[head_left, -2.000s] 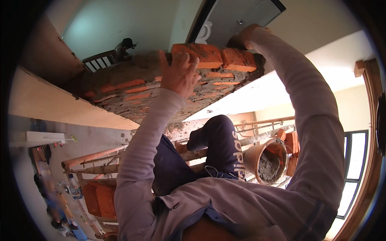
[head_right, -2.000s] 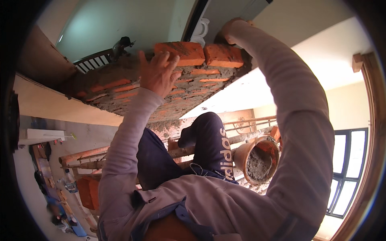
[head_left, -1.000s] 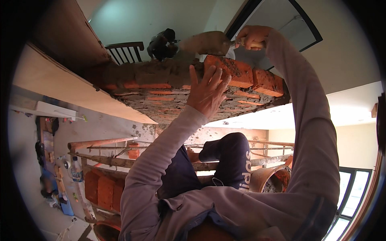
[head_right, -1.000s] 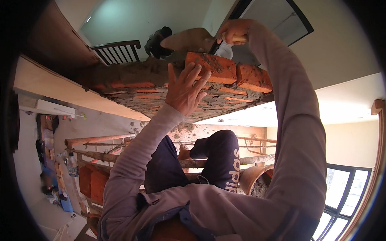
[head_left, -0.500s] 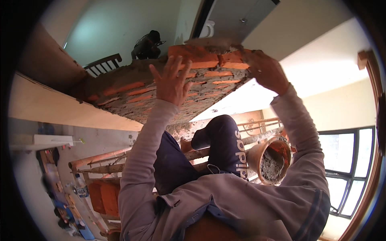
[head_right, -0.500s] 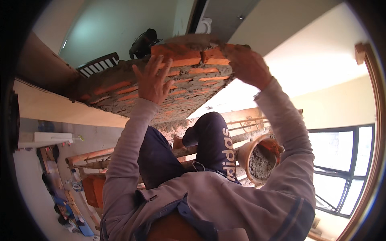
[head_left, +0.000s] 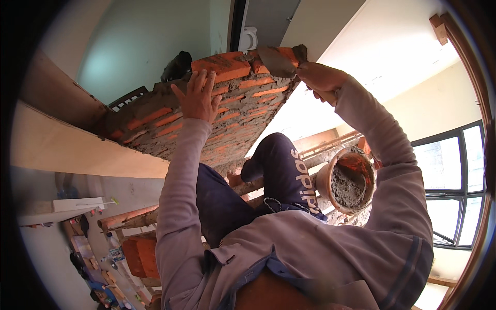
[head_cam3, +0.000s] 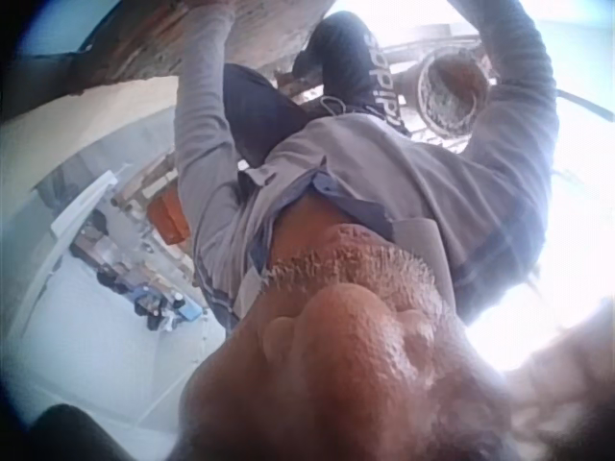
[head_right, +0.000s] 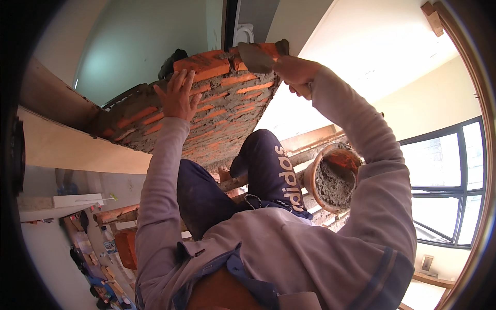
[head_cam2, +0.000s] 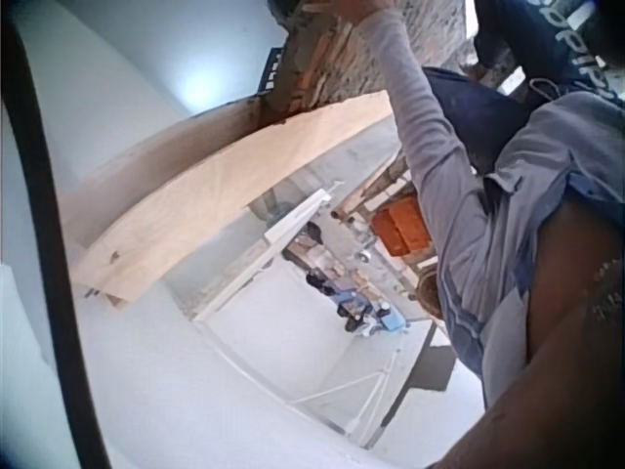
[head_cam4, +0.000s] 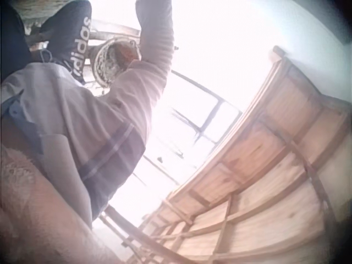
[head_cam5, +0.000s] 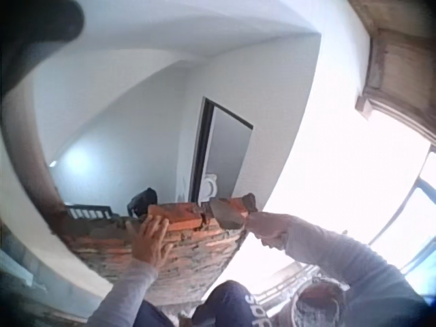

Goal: The person lays bricks on top of a wall using mortar and a trowel, spreading the mortar and positioning the bricks by hand.

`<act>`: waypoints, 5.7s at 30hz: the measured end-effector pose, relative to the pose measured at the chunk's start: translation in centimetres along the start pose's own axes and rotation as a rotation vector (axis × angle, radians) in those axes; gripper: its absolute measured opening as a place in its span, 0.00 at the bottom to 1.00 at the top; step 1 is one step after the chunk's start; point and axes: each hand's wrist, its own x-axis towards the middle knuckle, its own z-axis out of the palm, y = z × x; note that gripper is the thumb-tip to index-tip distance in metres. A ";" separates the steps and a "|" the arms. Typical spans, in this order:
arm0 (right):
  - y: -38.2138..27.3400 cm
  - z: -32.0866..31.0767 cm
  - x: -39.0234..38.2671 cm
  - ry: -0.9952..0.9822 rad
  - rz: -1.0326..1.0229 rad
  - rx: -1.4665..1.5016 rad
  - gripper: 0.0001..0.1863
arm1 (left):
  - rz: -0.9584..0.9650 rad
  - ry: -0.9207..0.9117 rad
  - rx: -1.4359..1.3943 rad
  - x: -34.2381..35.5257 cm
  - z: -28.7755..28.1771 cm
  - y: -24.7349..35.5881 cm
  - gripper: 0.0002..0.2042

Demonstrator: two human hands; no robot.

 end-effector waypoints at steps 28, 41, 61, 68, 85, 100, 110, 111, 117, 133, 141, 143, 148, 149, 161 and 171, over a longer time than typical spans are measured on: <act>20.8 -4.5 -37.5 0.435 -0.579 -0.834 0.10 | 0.225 -0.160 -0.692 -9.4 -5.7 7.6 0.23; 23.6 2.5 -31.3 0.110 -0.151 -0.758 0.02 | 1.027 -0.142 -1.021 -8.5 -14.1 28.2 0.23; 33.4 7.3 -28.6 -0.021 -0.106 -0.386 0.14 | 0.256 -0.251 -0.963 -16.9 -5.0 13.4 0.28; 37.1 7.3 -31.7 -0.154 0.351 0.262 0.19 | -0.502 -0.130 -0.869 -24.4 1.5 -2.9 0.27; 13.6 -3.2 -16.9 0.207 -0.263 0.304 0.11 | -0.885 -0.088 -0.259 -36.1 8.7 -7.3 0.26; 1.9 0.1 -2.6 0.030 -0.209 0.557 0.12 | -1.141 -0.195 -0.289 -31.7 4.7 -7.5 0.27; -1.1 2.8 2.6 -0.300 -0.078 1.133 0.16 | -1.062 -0.059 -0.238 -32.7 6.9 -8.3 0.24; -1.7 2.8 2.0 -0.338 -0.177 1.169 0.16 | -1.044 -0.029 -0.193 -33.6 7.5 -8.8 0.25; -1.1 3.5 2.9 -0.312 -0.147 1.098 0.17 | -1.083 -0.094 -0.280 -32.9 6.6 -8.3 0.24; -1.8 2.6 3.0 -0.310 -0.148 1.105 0.19 | -1.070 -0.069 -0.308 -31.8 5.9 -7.4 0.23; -5.6 0.4 -3.8 0.196 -0.125 0.212 0.14 | -1.104 -0.089 -0.310 -32.5 5.9 -7.8 0.25; -2.9 0.0 -3.6 0.056 -0.029 0.234 0.16 | -1.066 -0.064 -0.328 -32.3 6.2 -7.7 0.25; -5.1 1.8 0.5 -0.027 -0.119 0.254 0.17 | -1.002 -0.046 -0.329 -32.3 6.5 -7.6 0.24; -6.7 1.8 0.3 -0.031 -0.146 0.058 0.17 | -1.008 -0.032 -0.320 -32.7 6.6 -7.9 0.24; -3.2 0.9 -1.2 0.075 -0.008 -0.242 0.15 | -0.958 0.033 -0.311 -32.4 6.5 -7.4 0.20; 1.4 1.0 1.5 0.073 -0.400 -0.424 0.20 | -0.985 -0.005 -0.345 -32.1 6.3 -7.3 0.20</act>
